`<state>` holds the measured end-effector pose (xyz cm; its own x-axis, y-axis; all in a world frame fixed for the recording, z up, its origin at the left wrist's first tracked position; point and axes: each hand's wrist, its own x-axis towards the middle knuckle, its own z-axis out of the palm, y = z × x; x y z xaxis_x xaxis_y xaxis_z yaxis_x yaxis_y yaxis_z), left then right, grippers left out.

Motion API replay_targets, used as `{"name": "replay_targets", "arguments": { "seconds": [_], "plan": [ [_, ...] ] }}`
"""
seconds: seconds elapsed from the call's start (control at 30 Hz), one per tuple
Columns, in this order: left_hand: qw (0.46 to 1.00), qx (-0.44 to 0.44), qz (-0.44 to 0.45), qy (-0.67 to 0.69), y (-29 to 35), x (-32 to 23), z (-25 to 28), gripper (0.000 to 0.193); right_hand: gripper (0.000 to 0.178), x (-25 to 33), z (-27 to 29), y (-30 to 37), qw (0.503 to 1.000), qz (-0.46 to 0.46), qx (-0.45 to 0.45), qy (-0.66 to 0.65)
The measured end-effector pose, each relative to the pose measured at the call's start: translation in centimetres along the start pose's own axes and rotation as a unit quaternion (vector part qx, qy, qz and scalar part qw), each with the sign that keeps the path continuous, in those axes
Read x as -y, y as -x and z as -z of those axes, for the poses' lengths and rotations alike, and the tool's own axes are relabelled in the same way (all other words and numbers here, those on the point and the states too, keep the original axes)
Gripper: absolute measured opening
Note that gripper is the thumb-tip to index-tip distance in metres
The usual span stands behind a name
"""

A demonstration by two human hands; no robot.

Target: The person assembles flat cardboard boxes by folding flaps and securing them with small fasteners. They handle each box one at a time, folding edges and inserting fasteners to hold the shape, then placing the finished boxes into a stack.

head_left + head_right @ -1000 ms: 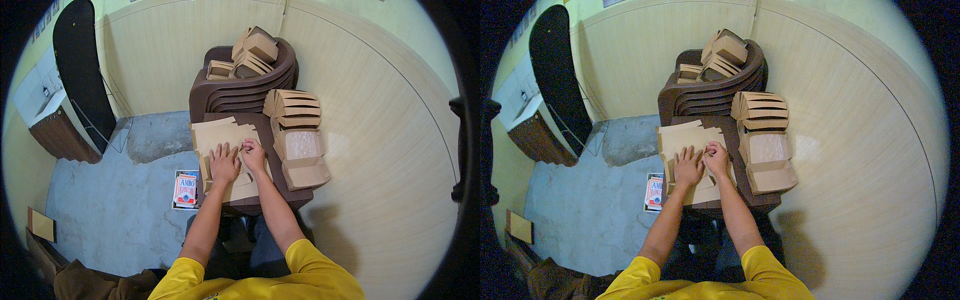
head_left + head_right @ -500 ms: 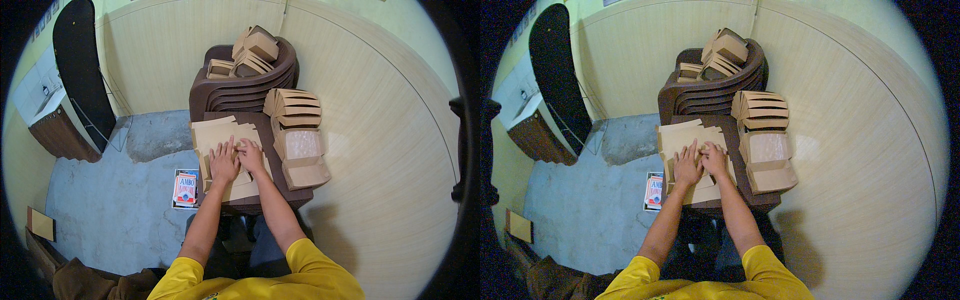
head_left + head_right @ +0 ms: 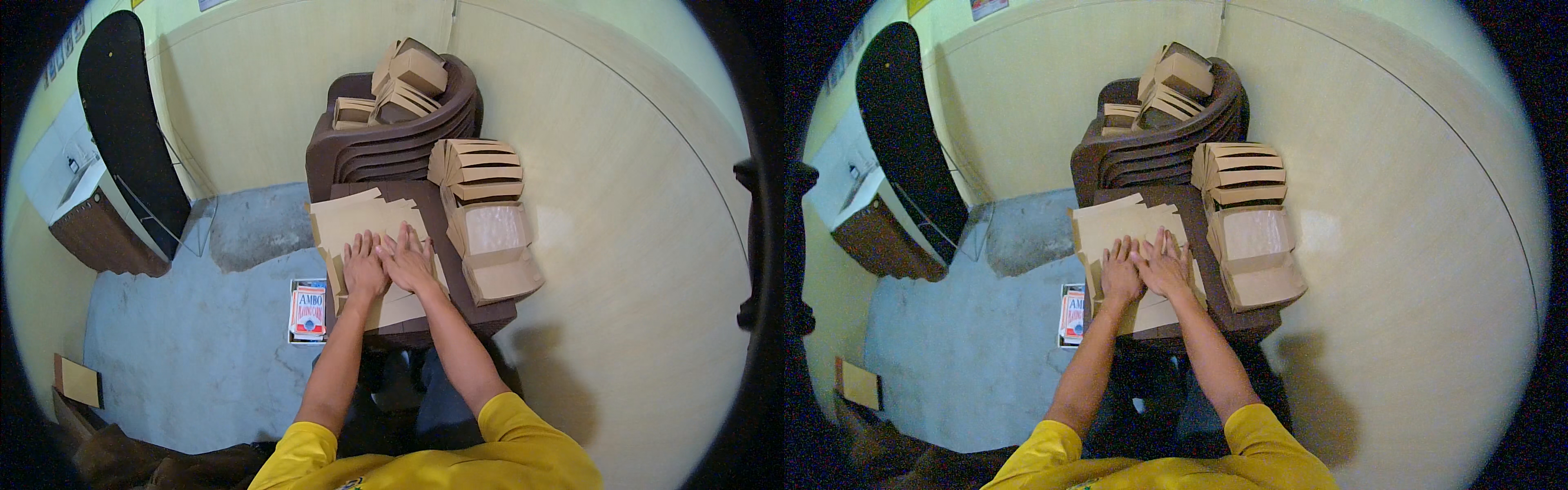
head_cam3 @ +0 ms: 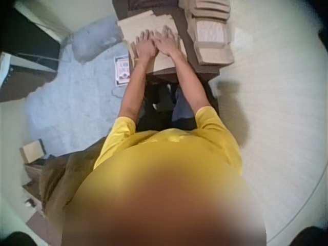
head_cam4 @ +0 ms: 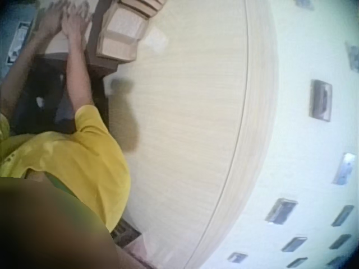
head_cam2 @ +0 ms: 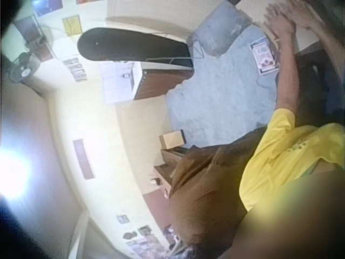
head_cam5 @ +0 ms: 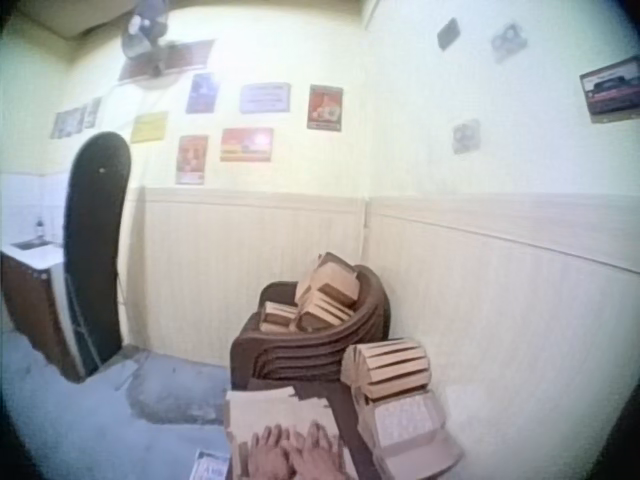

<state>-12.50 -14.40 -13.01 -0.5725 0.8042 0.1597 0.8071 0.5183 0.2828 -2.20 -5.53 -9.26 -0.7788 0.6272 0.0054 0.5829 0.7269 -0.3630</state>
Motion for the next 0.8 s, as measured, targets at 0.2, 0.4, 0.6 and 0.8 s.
{"name": "replay_targets", "arguments": {
  "seconds": [0.2, 0.4, 0.6, 0.8],
  "plan": [
    [0.999, -0.042, 0.001, 0.003, 0.6, -0.6, 2.5, 0.058, 0.081, 0.7, -0.2, -3.8, 0.989, -0.037, -0.029, -0.142],
    [0.989, 0.053, 0.106, 0.085, 0.4, -1.6, 5.7, 0.040, 0.042, -3.7, -1.3, -4.6, 0.921, -0.026, -0.177, -0.346],
    [0.986, -0.158, 0.006, 0.047, 1.9, -1.5, 2.1, 0.048, 0.039, -0.3, -1.2, -3.1, 0.967, -0.096, -0.234, 0.025],
    [0.998, -0.037, 0.013, 0.045, 0.9, -0.8, 0.8, 0.054, 0.060, 2.2, 1.7, -4.1, 0.962, -0.233, -0.097, -0.106]
  ]
}}
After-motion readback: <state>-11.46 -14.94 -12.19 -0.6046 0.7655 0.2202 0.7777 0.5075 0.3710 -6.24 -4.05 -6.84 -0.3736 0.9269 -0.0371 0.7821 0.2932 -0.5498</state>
